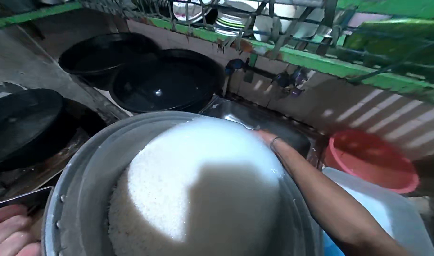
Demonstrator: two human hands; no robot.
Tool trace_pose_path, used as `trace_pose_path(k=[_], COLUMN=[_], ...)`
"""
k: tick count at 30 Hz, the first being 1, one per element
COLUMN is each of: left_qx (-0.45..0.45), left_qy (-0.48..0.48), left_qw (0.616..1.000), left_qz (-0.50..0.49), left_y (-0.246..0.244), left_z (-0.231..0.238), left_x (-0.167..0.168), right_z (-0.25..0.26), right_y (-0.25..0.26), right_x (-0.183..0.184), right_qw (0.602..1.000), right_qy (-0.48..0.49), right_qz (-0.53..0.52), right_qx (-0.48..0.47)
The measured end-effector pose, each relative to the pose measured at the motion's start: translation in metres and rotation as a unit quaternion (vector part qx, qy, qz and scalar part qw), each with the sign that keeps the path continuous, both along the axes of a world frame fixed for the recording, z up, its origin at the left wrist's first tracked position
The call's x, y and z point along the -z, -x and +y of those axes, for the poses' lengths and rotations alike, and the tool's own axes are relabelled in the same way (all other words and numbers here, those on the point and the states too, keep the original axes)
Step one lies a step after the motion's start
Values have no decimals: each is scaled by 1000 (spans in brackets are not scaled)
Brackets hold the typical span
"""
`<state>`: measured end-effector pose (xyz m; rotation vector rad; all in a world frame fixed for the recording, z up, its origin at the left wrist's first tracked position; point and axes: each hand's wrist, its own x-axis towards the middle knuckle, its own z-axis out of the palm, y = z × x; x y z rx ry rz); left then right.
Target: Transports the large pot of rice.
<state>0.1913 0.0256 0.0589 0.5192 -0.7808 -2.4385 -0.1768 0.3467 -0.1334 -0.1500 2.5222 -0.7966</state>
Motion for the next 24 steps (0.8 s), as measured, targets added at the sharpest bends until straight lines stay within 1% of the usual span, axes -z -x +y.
trace_pose_path(k=[1, 2, 3, 6, 7, 11, 14, 16, 20, 24], left_qx=[8, 18, 31, 57, 55, 44, 57, 57, 58, 64], left_qy=[4, 7, 6, 5, 5, 40, 42, 41, 50, 48], left_qw=[1000, 1000, 999, 997, 997, 997, 996, 996, 995, 995], left_qz=[-1, 1, 9, 47, 52, 44, 50, 51, 61, 61], left_y=[0, 0, -2, -4, -3, 1, -1, -3, -2, 2], left_z=[-1, -1, -4, -13, -14, -17, -22, -20, -15, -14], left_x=[0, 1, 3, 9, 9, 11, 13, 13, 12, 8], right_z=[2, 3, 3, -2, -2, -1, 3, 3, 6, 11], right_y=[3, 4, 2, -7, -7, 0, 8, 10, 7, 12], right_x=[1, 1, 0, -5, -5, 3, 21, 24, 25, 37], right_qw=[999, 997, 997, 994, 993, 995, 993, 993, 990, 981], right_qy=[-21, -25, -10, 105, 118, 91, 98, 102, 137, 189], right_qz=[13, 22, 24, 9, 8, -4, 8, 11, 11, 23], right_qx=[-46, -71, -73, 19, 32, 44, 62, 60, 41, 44])
